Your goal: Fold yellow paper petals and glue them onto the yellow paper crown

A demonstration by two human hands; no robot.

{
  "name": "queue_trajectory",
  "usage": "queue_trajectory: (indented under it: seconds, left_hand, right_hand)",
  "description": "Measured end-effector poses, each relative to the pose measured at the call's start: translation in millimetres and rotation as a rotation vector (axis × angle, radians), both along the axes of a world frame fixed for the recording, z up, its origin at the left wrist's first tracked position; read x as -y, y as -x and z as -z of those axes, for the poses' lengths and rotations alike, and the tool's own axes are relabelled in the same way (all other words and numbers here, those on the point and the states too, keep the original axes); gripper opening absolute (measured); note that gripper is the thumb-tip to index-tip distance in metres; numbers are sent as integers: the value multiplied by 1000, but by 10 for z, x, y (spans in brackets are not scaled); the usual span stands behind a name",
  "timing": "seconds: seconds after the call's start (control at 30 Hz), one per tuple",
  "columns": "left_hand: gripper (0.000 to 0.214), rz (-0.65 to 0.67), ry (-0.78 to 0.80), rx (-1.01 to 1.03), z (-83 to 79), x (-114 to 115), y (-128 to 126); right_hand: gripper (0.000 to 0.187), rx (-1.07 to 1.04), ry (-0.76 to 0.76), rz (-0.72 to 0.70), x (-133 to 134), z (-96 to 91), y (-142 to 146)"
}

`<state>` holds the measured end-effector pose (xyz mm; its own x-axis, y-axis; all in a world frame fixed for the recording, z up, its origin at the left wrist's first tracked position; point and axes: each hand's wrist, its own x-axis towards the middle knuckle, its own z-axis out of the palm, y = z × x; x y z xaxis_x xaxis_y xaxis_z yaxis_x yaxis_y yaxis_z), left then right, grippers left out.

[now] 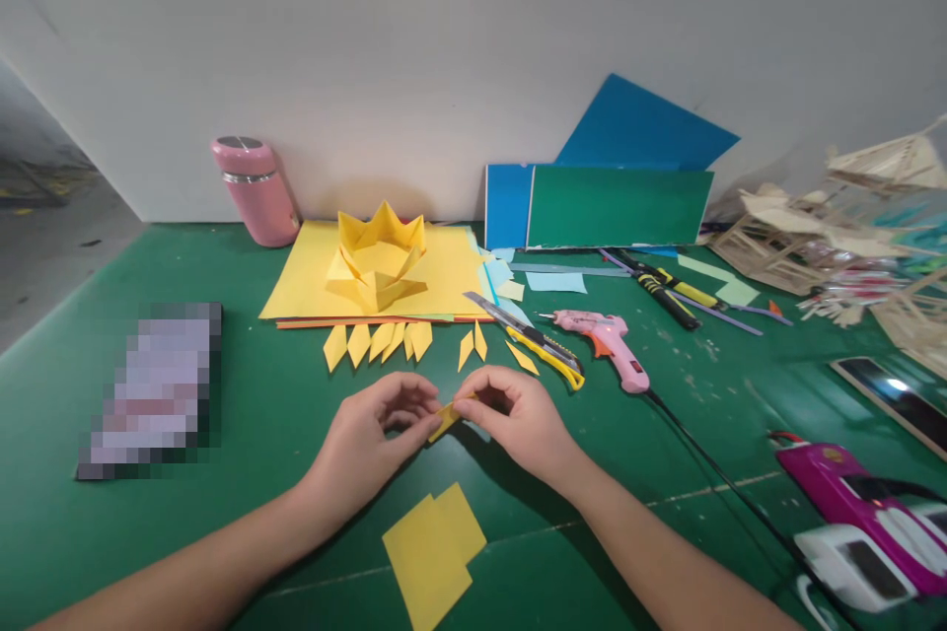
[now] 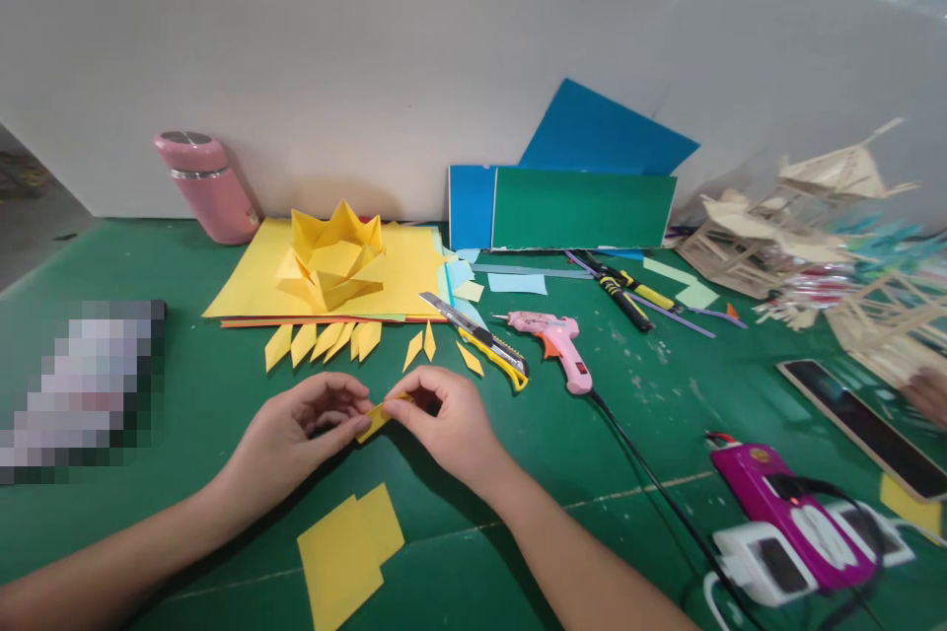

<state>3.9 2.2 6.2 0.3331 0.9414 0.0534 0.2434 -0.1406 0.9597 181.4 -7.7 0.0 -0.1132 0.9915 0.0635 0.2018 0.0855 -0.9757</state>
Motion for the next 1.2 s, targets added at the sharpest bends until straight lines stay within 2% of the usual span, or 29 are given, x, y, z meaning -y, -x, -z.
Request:
queue_trajectory:
  seconds: [0.17,0.37,0.53,0.67,0.8,0.93,1.2]
  left_hand:
    - [10,19,-46,-64,9,-22,23]
    - [18,156,-246,-179,31,-42,53]
    - [23,223,-369,-281,23,-44,45]
    - [28,239,-486,-416,21,-32,52]
    - [30,299,-477,-588,17,17,51]
    - [25,285,-461,-663,7,78,37]
    - [28,421,-744,-741,26,54,83]
  right_hand:
    - [10,29,-23,1,-1,-12,0]
    - [10,79,-50,4,8,-2,6]
    - [12,336,-208,37,9,23,9]
    - [11,492,-306,-4,6,23,-1]
    - [12,566,-289,-33,6,4,-7]
    - [13,618,-276,-48,6,8,-4]
    - [16,634,-254,-43,-5,39,-6]
